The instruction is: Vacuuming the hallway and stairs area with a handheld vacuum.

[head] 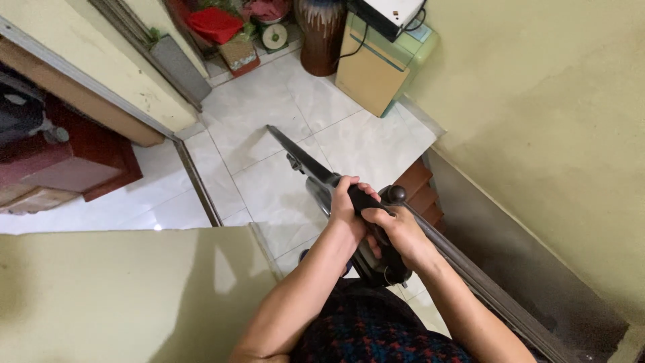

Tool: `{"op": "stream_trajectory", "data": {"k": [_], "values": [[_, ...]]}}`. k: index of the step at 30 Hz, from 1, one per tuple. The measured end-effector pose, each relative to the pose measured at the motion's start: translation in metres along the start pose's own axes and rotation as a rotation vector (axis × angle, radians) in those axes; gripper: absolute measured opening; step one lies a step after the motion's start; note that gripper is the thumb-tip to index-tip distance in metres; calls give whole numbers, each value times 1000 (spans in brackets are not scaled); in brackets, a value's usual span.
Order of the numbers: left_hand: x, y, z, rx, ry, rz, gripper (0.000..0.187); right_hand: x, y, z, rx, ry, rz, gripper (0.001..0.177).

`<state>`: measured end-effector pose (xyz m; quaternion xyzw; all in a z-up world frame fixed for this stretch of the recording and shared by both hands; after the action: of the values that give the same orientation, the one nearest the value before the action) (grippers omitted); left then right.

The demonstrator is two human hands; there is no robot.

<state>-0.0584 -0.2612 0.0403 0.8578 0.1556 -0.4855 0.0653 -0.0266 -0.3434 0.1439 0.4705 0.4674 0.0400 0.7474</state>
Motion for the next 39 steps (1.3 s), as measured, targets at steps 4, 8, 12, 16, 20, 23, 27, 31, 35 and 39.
{"op": "stream_trajectory", "data": {"k": [4,8,12,16,20,23,27,31,35,39], "values": [[6,8,-8,46,-14,53,25,-3,4,7,-4,-91,-13,33],[18,18,-18,112,54,84,22,-3,2,17,31,-148,-33,33],[27,21,-27,119,94,103,19,5,2,23,11,-201,-15,38],[36,13,-33,137,102,52,20,17,6,24,-7,-223,22,34],[47,0,-34,93,100,71,21,25,14,14,30,-167,7,35],[44,-17,-33,79,86,35,23,36,19,4,19,-107,35,36],[45,-38,-24,27,64,-17,24,47,23,-12,-89,-59,10,40],[32,-57,-18,-20,6,-117,23,48,31,-26,-81,-6,-41,36],[35,-71,-9,-74,-10,-142,25,53,38,-40,-64,98,-2,34],[41,-81,-3,-92,-35,-190,26,61,40,-47,-105,143,-6,34]]}}
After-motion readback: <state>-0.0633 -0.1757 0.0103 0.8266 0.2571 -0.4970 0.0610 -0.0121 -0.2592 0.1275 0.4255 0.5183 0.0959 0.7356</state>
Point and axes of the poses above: each hand's wrist, its own x-axis towards the middle knuckle, its own z-axis out of the back of the hand, y = z × x, the point moved 6 cm from there along x, towards the middle knuckle, and after that the axes turned 13 degrees about -y, right-handed, at the moved point
